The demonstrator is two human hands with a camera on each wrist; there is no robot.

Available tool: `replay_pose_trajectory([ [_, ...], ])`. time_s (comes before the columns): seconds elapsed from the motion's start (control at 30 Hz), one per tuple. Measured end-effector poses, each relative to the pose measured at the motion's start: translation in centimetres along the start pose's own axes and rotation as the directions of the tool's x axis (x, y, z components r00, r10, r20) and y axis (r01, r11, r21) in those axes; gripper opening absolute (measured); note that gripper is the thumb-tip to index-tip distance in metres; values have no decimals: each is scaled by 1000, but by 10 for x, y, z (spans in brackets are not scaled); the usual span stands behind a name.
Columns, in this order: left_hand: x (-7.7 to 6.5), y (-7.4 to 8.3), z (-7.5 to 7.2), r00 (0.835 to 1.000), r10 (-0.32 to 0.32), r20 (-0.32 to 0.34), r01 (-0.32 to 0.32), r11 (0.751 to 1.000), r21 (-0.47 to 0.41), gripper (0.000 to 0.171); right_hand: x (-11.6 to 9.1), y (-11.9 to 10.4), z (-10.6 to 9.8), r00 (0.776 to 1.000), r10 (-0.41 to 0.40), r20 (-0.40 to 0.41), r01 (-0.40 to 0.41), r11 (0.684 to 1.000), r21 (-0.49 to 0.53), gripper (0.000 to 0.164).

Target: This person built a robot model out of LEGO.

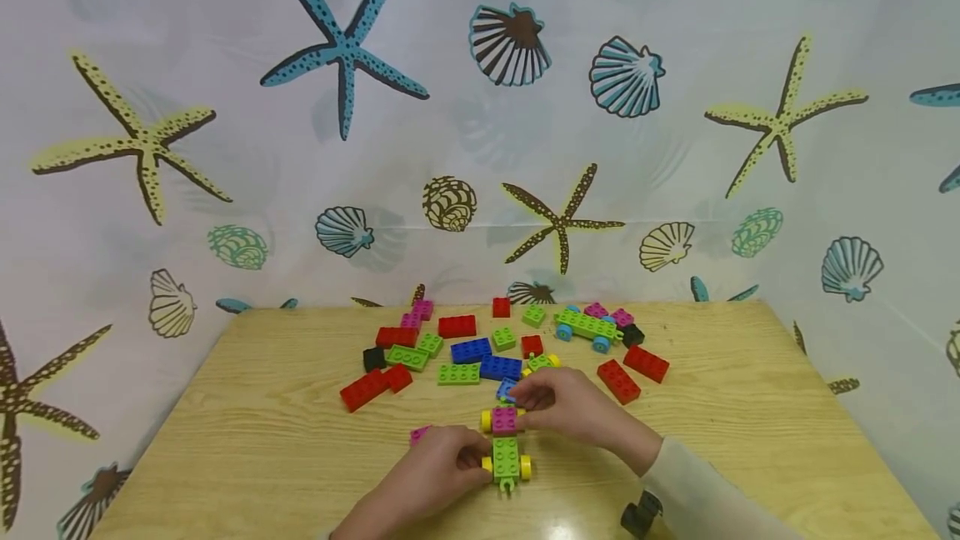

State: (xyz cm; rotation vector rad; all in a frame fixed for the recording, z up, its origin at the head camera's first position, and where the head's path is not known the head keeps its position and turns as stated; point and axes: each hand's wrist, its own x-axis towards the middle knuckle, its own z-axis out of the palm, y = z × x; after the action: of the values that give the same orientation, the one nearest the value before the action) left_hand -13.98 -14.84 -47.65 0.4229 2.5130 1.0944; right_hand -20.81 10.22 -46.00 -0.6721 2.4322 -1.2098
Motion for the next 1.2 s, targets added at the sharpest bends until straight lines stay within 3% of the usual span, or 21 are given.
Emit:
replay_pose_trajectory([
  [0.4,-5,-6,-5,1000,-17,-3,17,1000,-8,27,16,0,-2,1000,22,-8,-21,999,41,33],
  [1.2,-6,-18,-14,1000,-11,-3,11,1000,7,26,84,-20,14,999,-43,11,43,999,12,39],
])
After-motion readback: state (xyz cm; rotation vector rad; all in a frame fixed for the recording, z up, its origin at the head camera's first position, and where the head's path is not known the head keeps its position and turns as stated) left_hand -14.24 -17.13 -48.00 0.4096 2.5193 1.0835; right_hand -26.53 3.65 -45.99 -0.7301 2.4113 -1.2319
